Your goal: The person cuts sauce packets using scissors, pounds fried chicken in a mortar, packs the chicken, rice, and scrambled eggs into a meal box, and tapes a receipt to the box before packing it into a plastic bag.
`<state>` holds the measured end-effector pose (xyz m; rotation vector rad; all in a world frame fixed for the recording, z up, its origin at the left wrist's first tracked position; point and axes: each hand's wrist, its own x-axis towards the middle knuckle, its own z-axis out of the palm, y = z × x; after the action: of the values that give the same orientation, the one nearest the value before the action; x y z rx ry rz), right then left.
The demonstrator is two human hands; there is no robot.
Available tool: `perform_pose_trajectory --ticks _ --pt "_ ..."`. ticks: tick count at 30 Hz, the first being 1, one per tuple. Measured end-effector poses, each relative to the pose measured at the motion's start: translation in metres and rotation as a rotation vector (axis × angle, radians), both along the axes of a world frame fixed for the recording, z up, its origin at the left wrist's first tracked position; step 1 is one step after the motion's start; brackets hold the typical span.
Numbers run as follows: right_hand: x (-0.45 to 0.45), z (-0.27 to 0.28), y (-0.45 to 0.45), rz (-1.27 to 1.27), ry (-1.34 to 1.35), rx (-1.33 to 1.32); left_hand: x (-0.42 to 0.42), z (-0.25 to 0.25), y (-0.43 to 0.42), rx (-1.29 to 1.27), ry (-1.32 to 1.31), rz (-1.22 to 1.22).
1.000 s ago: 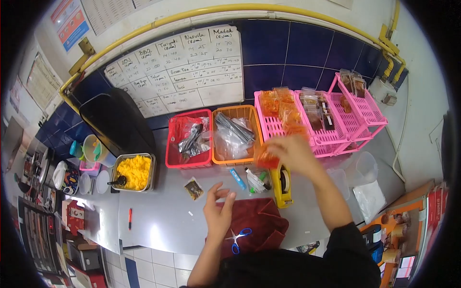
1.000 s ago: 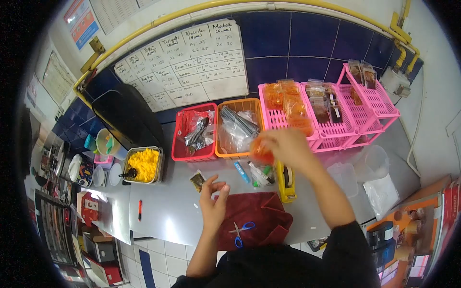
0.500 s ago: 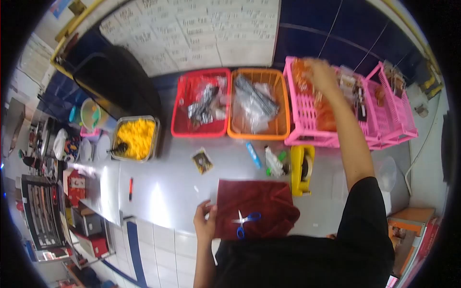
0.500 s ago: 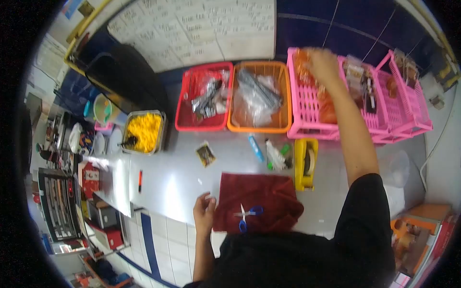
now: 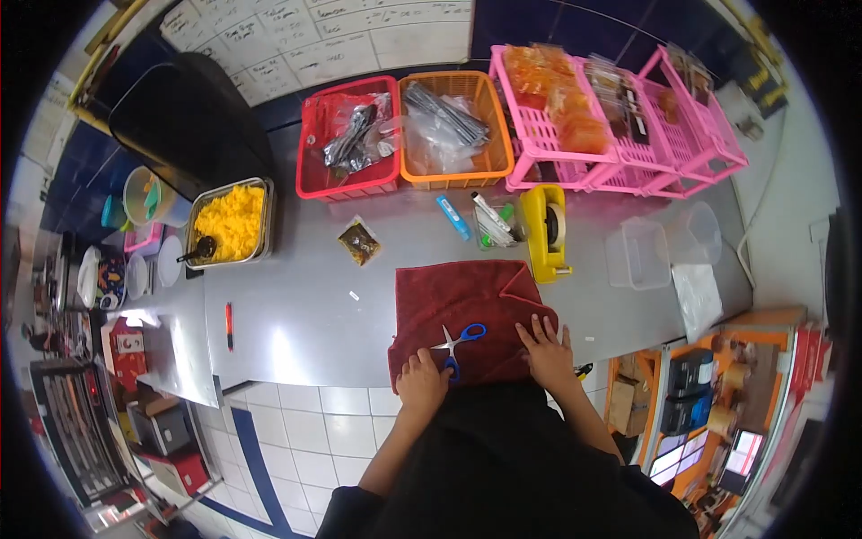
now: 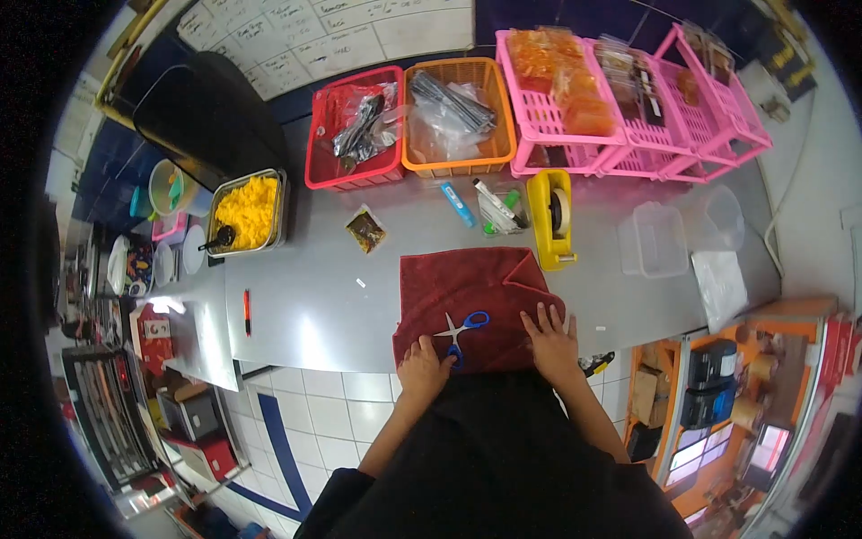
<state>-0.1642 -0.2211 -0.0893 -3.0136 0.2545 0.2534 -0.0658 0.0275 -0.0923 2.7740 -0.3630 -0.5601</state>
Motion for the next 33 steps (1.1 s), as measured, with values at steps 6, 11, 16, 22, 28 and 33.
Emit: perform_pose_trajectory --ticks 6,11,16,22,28,33 --pt "0.052 0.027 0.069 -0.003 -0.074 0.209 0.007 -0.012 0.030 -0.405 -0.089 -0.040" --pt "0.057 0.009 0.120 0.040 -0.065 0.068 0.014 -0.038 0.052 -0.532 -0.167 -0.001" --pt "0.036 0.006 0.118 -0.038 -0.017 0.297 0.013 -0.042 0.053 -0.619 -0.103 0.088" --pt "0.020 0.006 0.099 -0.060 0.025 0.346 0.011 -0.048 0.053 -0.559 -0.139 0.061" --pt "0.022 0.036 0.075 -0.146 0.125 0.581 0.011 -0.044 0.046 -0.491 -0.166 -0.010" --pt "0.034 0.022 0.068 -0.047 0.112 0.431 0.008 -0.036 0.036 -0.374 -0.208 0.048"
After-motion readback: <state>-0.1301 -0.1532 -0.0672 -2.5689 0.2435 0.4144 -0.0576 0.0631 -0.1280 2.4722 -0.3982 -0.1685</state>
